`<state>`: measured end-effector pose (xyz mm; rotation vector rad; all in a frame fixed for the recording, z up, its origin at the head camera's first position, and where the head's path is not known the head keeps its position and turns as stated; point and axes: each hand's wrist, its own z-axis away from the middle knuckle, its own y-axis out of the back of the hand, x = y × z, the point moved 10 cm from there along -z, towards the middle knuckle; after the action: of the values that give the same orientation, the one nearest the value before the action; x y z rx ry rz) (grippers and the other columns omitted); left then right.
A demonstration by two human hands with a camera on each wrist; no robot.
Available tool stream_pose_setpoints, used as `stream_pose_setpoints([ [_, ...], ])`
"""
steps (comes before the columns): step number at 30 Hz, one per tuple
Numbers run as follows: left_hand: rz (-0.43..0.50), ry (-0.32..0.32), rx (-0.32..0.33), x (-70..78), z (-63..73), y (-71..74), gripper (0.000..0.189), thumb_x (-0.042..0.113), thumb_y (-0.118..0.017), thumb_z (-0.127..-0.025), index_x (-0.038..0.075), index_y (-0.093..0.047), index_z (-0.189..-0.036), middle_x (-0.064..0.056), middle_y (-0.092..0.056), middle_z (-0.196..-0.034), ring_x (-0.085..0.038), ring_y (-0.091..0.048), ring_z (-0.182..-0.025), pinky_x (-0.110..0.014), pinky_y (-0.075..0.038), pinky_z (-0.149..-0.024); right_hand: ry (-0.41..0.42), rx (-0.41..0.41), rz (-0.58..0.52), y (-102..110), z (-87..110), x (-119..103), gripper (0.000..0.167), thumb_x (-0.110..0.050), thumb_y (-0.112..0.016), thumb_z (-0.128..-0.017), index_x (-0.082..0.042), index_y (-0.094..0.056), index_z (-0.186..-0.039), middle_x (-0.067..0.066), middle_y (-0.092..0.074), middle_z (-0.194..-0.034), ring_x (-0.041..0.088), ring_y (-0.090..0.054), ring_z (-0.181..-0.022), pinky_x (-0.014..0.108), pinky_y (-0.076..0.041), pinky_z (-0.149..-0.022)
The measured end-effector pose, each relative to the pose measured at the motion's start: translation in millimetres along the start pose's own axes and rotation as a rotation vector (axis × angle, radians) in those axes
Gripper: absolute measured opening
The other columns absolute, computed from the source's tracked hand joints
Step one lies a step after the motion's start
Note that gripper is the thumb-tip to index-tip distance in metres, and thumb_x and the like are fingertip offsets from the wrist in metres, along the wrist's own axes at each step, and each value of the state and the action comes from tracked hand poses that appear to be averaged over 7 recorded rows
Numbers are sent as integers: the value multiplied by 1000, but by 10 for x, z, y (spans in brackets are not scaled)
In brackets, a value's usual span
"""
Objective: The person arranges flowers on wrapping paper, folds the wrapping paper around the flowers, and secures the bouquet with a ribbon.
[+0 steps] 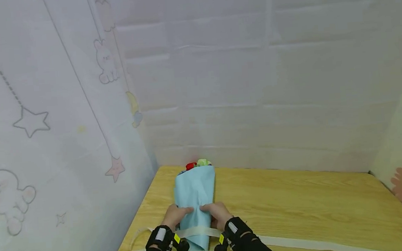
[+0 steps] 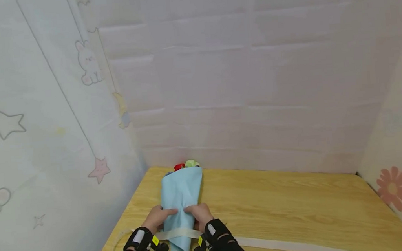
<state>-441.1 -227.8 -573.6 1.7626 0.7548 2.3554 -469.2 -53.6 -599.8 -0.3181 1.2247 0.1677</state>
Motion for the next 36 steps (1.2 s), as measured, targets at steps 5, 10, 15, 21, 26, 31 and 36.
stream_pose_setpoints([
  [5, -97, -9, 49, 48, 53, 37, 79, 25, -77, -87, -24, -39, -137, -42, -48, -134, -56, -51, -120, -64, -44, -98, -12, -5, -69, -19, -48, 84, 60, 0, -61, -93, 22, -28, -138, 37, -48, -131, 45, -58, -113, 55, -50, -96],
  [10, -224, -27, 87, 189, 149, 28, 85, 36, -74, -89, -20, -38, -142, -45, -41, -137, -62, -41, -125, -69, -38, -100, 65, -85, -200, -39, -60, -12, 61, 6, -50, -94, 16, -18, -145, 36, -34, -142, 48, -43, -127, 57, -38, -108],
  [15, -154, -50, 34, 329, 193, -106, 97, 46, -66, -94, -16, -20, -153, -46, -25, -149, -64, -26, -137, -71, -28, -107, 132, -199, -307, -54, -29, -130, 59, 5, -48, -100, 5, -18, -151, 26, -38, -145, 39, -45, -132, 51, -39, -110],
  [21, 97, -111, 1, 488, 169, -126, 96, 42, -67, -97, -13, -13, -155, -41, -28, -151, -57, -33, -137, -68, -31, -108, 183, -332, -376, -126, 33, -377, 59, -3, -50, -105, -7, -17, -154, 17, -43, -142, 29, -55, -125, 48, -43, -108],
  [26, 300, -136, 8, 615, 119, 13, 83, 27, -73, -95, -15, -27, -151, -39, -37, -147, -55, -42, -131, -63, -37, -106, 226, -378, -302, -113, 61, -588, 55, -8, -54, -105, -5, -24, -152, 15, -48, -138, 26, -59, -121, 46, -47, -104],
  [31, 444, -180, -77, 702, 119, 26, 61, 12, -72, -95, -14, -42, -142, -33, -49, -138, -47, -55, -121, -55, -48, -100, 251, -369, -194, -76, 101, -730, 59, -9, -58, -103, -4, -27, -153, 19, -49, -140, 28, -60, -120, 45, -50, -100],
  [36, 512, -214, -198, 768, 192, 30, 76, 6, -67, -97, -1, -20, -157, -33, -36, -150, -47, -48, -129, -55, -43, -105, 261, -409, -204, -131, 182, -804, 61, -4, -57, -102, -4, -26, -154, 19, -45, -145, 30, -57, -124, 46, -48, -104],
])
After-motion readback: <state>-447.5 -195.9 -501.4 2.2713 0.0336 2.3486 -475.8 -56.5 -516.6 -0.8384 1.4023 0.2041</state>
